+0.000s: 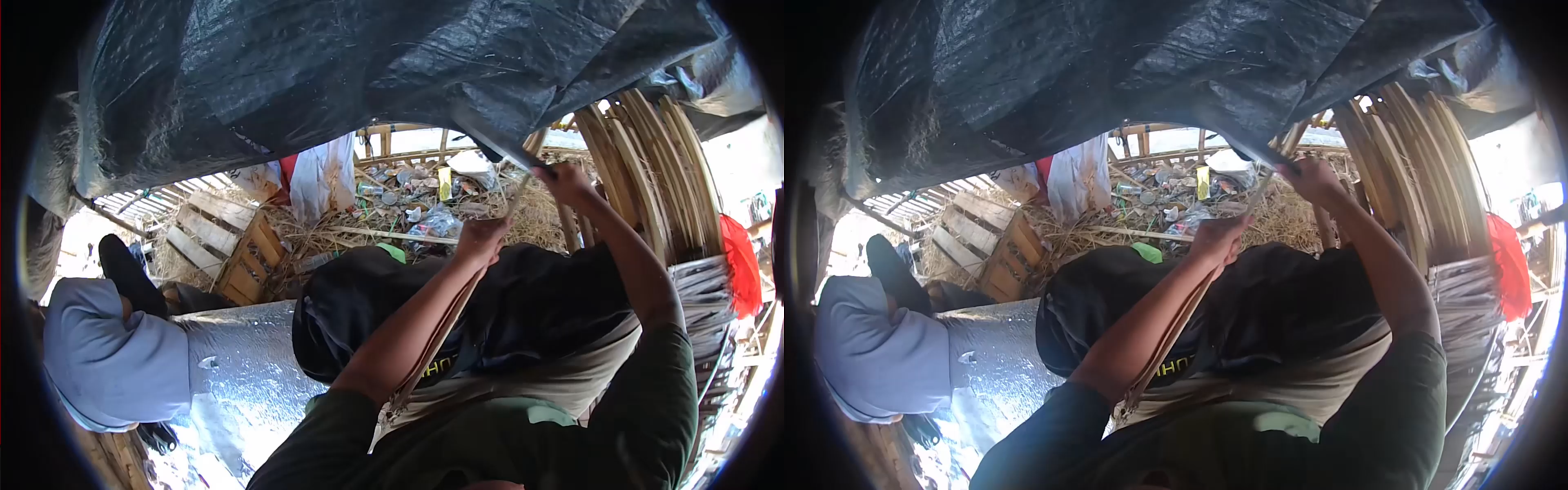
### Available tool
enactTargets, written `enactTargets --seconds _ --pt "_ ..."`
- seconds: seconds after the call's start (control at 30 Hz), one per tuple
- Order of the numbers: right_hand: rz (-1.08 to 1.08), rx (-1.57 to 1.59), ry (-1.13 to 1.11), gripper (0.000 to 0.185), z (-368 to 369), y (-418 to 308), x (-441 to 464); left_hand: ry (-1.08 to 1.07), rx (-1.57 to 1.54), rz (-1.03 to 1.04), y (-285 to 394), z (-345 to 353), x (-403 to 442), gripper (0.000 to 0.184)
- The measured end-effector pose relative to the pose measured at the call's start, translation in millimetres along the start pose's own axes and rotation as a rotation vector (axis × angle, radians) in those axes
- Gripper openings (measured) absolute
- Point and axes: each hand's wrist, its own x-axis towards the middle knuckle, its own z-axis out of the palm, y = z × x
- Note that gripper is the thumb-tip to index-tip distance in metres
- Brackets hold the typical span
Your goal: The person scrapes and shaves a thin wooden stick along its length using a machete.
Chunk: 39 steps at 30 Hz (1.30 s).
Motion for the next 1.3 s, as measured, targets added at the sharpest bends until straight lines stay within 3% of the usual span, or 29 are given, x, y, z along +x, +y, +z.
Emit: enactTargets --seconds 0.13,0.23,0.27,0.37,0.43,0.5,0.6,0.63,0.7,0.77,0.9,0.93,0.97,1.13,1.23,1.27,1.3 --pt "-0.303 0.179 0.116 0.05 48.5 38.3 -17.2 0.0 0.069 -0.111 -1.3 10.6 1.0 0.028" --pt "-0.241 0.095 0.108 0.053 59.1 68.7 4.9 0.033 0.147 -0.175 -12.2 9.6 4.0 0.03" --pt "-0.149 0.301 0.101 0.056 74.3 84.2 19.7 0.047 0.159 -0.184 -8.0 9.7 7.3 0.031" --pt "-0.1 0.406 0.165 0.054 84.9 82.0 35.2 0.111 0.062 -0.226 -2.2 16.1 19.3 0.035" --pt "-0.407 0.441 0.246 0.045 96.2 62.5 24.9 0.154 -0.009 -0.272 4.4 17.0 24.5 0.038" --pt "-0.524 0.262 0.234 0.038 89.6 58.3 24.8 0.104 0.023 -0.279 5.9 11.7 25.2 0.043" --pt "-0.314 0.295 0.229 0.045 93.4 70.2 51.6 0.095 -0.007 -0.296 10.2 7.6 30.1 0.046" --pt "-0.133 0.433 0.11 0.05 79.9 72.9 55.2 0.099 -0.002 -0.306 13.2 7.8 30.4 0.046" --pt "-0.128 0.381 0.195 0.048 89.7 83.0 62.0 0.097 0.005 -0.324 17.9 9.1 35.4 0.047" --pt "-0.35 0.313 0.312 0.046 112.7 72.3 45.7 0.113 -0.042 -0.315 13.8 1.2 34.0 0.047" --pt "-0.414 0.163 0.249 0.05 93.5 68.1 50.8 0.138 -0.04 -0.322 12.3 -7.5 25.9 0.046" --pt "-0.202 0.28 0.11 0.049 77.1 68.0 56.3 0.132 -0.009 -0.318 14.0 -5.7 25.9 0.046" --pt "-0.148 0.331 0.135 0.048 81.4 80.1 65.5 0.126 0.018 -0.317 16.5 -1.5 24.3 0.045" --pt "-0.303 0.245 0.073 0.056 89.2 63.1 42.3 0.149 -0.012 -0.326 11.5 -2.2 24.9 0.043" --pt "-0.122 0.258 0.036 0.057 71.6 74.4 59.7 0.151 0.037 -0.321 10.8 -1.5 26.1 0.041" --pt "-0.089 0.28 0.126 0.058 70.7 76.0 59.7 0.147 0.088 -0.32 12.2 1.9 26.3 0.043" --pt "-0.172 0.28 0.175 0.056 80.2 75.7 56.0 0.142 0.136 -0.316 12.4 4.7 26.8 0.045"
